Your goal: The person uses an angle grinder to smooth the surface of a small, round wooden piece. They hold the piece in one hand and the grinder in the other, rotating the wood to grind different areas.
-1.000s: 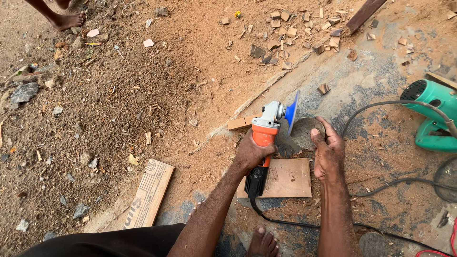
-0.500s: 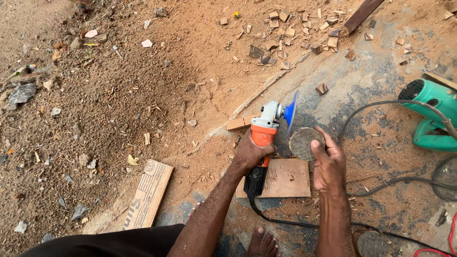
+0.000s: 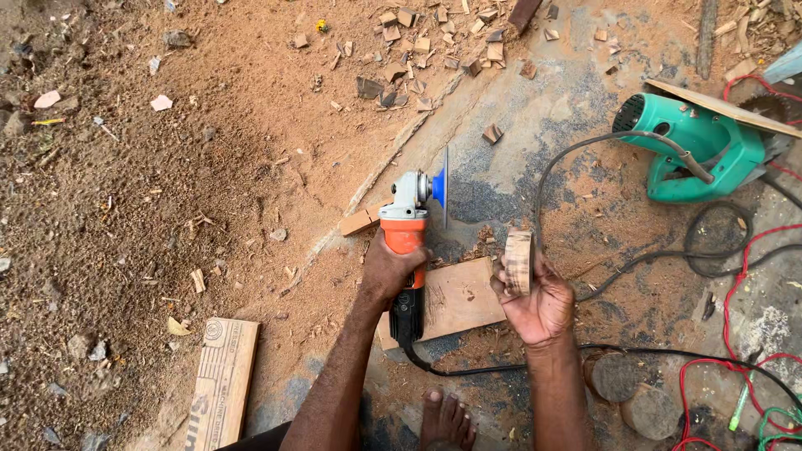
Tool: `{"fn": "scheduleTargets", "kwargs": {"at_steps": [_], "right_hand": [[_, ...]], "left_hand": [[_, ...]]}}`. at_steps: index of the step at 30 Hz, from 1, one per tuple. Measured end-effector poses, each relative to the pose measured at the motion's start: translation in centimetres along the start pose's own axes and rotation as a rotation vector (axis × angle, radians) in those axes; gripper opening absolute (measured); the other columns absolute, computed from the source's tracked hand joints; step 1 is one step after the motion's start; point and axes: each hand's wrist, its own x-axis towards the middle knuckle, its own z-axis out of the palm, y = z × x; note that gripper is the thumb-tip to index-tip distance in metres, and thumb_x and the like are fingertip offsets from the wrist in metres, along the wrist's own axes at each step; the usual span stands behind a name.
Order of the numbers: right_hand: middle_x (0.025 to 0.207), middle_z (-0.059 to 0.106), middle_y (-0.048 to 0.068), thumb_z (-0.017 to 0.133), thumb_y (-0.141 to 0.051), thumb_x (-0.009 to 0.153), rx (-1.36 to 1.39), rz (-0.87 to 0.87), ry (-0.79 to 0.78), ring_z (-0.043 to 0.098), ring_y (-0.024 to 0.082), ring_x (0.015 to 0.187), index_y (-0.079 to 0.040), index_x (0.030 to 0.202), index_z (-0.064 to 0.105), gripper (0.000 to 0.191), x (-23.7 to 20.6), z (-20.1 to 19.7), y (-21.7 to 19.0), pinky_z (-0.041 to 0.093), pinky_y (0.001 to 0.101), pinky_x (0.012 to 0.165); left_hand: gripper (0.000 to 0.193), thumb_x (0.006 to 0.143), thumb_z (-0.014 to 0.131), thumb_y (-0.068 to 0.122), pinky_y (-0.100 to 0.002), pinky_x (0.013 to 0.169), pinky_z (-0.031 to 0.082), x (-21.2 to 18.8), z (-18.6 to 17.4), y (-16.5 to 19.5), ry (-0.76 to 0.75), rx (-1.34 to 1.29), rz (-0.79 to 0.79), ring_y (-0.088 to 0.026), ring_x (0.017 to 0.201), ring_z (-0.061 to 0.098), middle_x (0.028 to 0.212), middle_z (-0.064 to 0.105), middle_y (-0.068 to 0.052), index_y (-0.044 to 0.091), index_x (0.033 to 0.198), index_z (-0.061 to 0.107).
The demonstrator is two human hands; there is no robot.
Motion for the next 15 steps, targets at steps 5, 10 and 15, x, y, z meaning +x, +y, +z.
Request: {"fn": "scheduleTargets", "kwargs": {"at_steps": [5, 10, 15], "right_hand": [[0.122, 0.067, 0.013, 0.081, -0.007, 0.082, -0.471, -0.199, 0.156, 0.067, 0.025, 0.110, -0.002, 0.138, 0.051, 0.064, 3.3, 1.4, 0.7, 0.059, 0.0407, 0.095], [0.126, 0.067, 0.013, 0.082, -0.005, 0.082, -0.643, -0.278, 0.204, 0.066, 0.020, 0.114, 0.004, 0.141, 0.053, 0.066, 6.8, 1.6, 2.3, 0.055, 0.0355, 0.103], [0.130, 0.068, 0.013, 0.078, -0.005, 0.085, -0.805, -0.308, 0.166, 0.066, 0.018, 0.116, 0.004, 0.143, 0.054, 0.063, 8.5, 2.5, 2.7, 0.054, 0.0314, 0.104]], "left_hand": [[0.047, 0.070, 0.081, 0.015, -0.036, 0.075, 0.059, 0.0, -0.1, 0.0, 0.002, 0.055, 0.021, -0.018, 0.079, 0.068, 0.090, 0.067, -0.005, 0.005, 0.110, 0.059], [0.051, 0.068, 0.082, 0.016, -0.036, 0.075, 0.058, 0.0, -0.3, 0.2, -0.014, -0.026, 0.044, -0.017, 0.080, 0.066, 0.091, 0.066, -0.004, 0.007, 0.112, 0.058], [0.053, 0.068, 0.083, 0.017, -0.036, 0.077, 0.058, -0.1, -0.4, 0.4, 0.003, 0.004, 0.033, -0.017, 0.082, 0.066, 0.093, 0.066, -0.005, 0.006, 0.113, 0.057]]}}
